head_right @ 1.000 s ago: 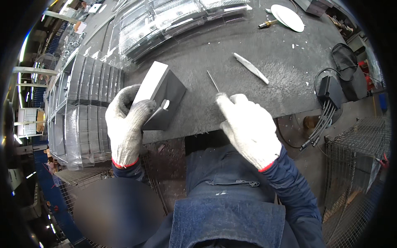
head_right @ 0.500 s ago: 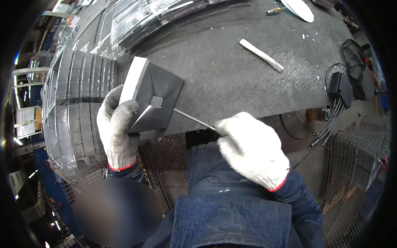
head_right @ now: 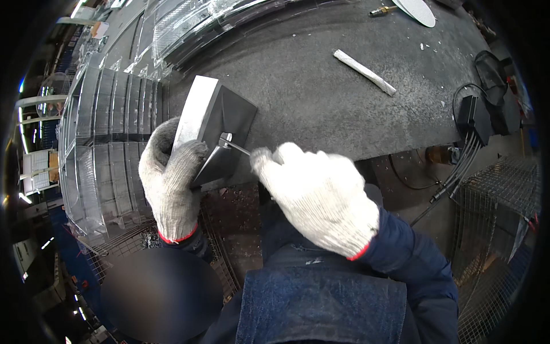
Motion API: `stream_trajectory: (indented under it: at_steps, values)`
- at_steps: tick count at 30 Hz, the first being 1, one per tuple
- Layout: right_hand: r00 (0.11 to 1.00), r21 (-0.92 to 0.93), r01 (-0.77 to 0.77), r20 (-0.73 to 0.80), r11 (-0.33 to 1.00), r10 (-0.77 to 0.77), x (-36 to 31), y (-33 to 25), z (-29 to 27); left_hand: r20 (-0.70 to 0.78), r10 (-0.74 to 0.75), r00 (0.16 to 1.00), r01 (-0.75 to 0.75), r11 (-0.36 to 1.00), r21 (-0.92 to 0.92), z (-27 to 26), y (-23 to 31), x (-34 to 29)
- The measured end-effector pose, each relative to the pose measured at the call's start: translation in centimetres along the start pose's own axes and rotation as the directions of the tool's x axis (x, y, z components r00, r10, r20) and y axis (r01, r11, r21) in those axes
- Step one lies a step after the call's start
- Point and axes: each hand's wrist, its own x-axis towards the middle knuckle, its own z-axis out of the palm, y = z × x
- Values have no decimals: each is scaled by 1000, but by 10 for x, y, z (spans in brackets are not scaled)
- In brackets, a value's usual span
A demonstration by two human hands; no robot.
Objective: The person files down the edges of metal box enclosures with a metal file, smoothing them out.
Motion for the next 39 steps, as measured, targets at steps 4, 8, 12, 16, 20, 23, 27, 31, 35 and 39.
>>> stream_trajectory:
  at_steps: [4,8,12,16,20,23,27,31,35,39]
  values:
    - [1000,-15,-12,-11,1000,12,6,1,2,26,-32,999,32,999,-19,3,7,0]
    - [997,-83,5,-72,996,-12,5,-6,6,11,-46,999,46,998,-42,4,7,-1]
    - [998,-70,-4,-62,998,0,6,-3,4,17,-32,999,33,997,-64,1,0,0]
    - [998,-77,-35,-56,996,30,9,-4,10,9,-60,998,60,997,-51,3,6,1]
    - [998,51,-49,-28,997,51,9,-5,3,4,-7,1000,7,999,-38,0,-1,1]
    - [994,-14,-65,-94,998,64,12,-1,11,13,-31,999,32,996,-80,5,3,1]
    - [985,109,-63,-155,992,80,6,0,16,37,4,999,-4,1000,-9,6,3,3]
    - [970,327,-4,-229,945,83,12,23,15,-141,403,904,-422,893,-154,-1,-47,0]
    - [974,361,-10,-207,933,90,3,25,19,-132,465,875,-427,871,242,19,-97,-32]
    - [971,382,10,-223,924,82,0,27,22,-80,492,867,-382,759,527,12,-110,-26]
